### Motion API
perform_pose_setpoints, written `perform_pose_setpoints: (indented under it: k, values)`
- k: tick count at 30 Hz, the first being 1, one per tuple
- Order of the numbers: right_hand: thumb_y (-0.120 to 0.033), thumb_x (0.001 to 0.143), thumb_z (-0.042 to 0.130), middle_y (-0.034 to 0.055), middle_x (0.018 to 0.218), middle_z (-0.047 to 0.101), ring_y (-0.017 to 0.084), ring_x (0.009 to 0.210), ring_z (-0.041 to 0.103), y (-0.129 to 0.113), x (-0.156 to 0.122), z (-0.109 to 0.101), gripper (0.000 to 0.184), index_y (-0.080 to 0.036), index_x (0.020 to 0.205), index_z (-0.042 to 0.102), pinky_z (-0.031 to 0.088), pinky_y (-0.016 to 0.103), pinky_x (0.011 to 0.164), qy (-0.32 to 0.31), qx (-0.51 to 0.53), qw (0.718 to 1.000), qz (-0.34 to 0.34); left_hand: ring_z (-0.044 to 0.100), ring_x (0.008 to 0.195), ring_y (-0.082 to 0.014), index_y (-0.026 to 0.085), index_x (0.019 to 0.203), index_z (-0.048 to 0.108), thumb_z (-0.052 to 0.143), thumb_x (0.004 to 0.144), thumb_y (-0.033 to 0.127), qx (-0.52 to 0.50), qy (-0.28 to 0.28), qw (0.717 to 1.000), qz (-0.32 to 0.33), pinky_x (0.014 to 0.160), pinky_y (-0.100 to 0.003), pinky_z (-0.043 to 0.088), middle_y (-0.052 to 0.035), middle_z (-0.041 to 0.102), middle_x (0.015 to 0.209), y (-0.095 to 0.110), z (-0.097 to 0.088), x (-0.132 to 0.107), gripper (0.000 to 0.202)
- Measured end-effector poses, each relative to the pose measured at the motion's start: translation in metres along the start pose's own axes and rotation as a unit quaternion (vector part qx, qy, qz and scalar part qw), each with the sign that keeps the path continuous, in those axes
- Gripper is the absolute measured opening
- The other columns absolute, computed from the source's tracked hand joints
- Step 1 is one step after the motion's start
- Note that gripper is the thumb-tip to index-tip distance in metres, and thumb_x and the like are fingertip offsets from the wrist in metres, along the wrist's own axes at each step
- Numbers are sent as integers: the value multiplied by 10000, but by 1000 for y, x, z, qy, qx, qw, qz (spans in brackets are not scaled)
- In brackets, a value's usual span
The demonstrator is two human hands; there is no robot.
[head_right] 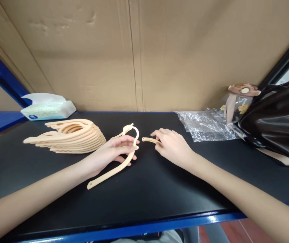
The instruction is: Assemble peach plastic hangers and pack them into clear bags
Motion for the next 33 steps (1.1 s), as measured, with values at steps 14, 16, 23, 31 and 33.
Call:
perform_pose_setpoints:
  k: [14,16,23,31,33]
  values:
    - [-238,979,316,22,849,617,172,750,579,-5,0,-1,230,-211,897,529,433,294,648,3,60,998,-35,632,723,-135,157,957,602,614,843,285,-5,36,999,-10,570,-247,565,-72,607,1025,1,-1,-2,172]
    - [-139,933,317,11,824,615,159,719,576,-6,-1,-1,220,-213,906,523,413,276,627,-9,74,997,-32,631,728,-137,155,958,601,615,854,306,-7,39,999,-7,566,-250,570,-76,606,1031,0,-2,-2,184]
    - [-240,976,272,-43,645,557,135,542,527,-10,-3,-4,244,-233,1030,510,345,245,537,-38,112,993,-3,679,670,-134,190,1090,569,610,881,346,-34,32,999,-7,568,-243,571,-82,634,1075,-4,-5,-1,264]
    - [-391,971,343,-35,587,531,112,473,459,-30,-11,-4,317,-214,729,446,251,253,493,-39,51,992,-112,690,640,-123,166,1036,651,644,864,351,-56,15,998,-13,537,-191,549,-80,682,1037,-4,-3,0,253]
    - [-381,968,355,-37,571,516,103,462,433,-32,-12,-4,352,-209,669,428,230,254,488,-45,39,991,-124,686,644,-122,160,973,685,659,852,361,-65,12,998,-17,541,-177,546,-62,702,925,-4,-3,0,236]
Point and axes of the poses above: each hand's wrist, its own x-axis towards the middle knuckle, its own z-axis out of the palm, y = z × x, the point moved 7 cm from there along x, towards the middle knuckle
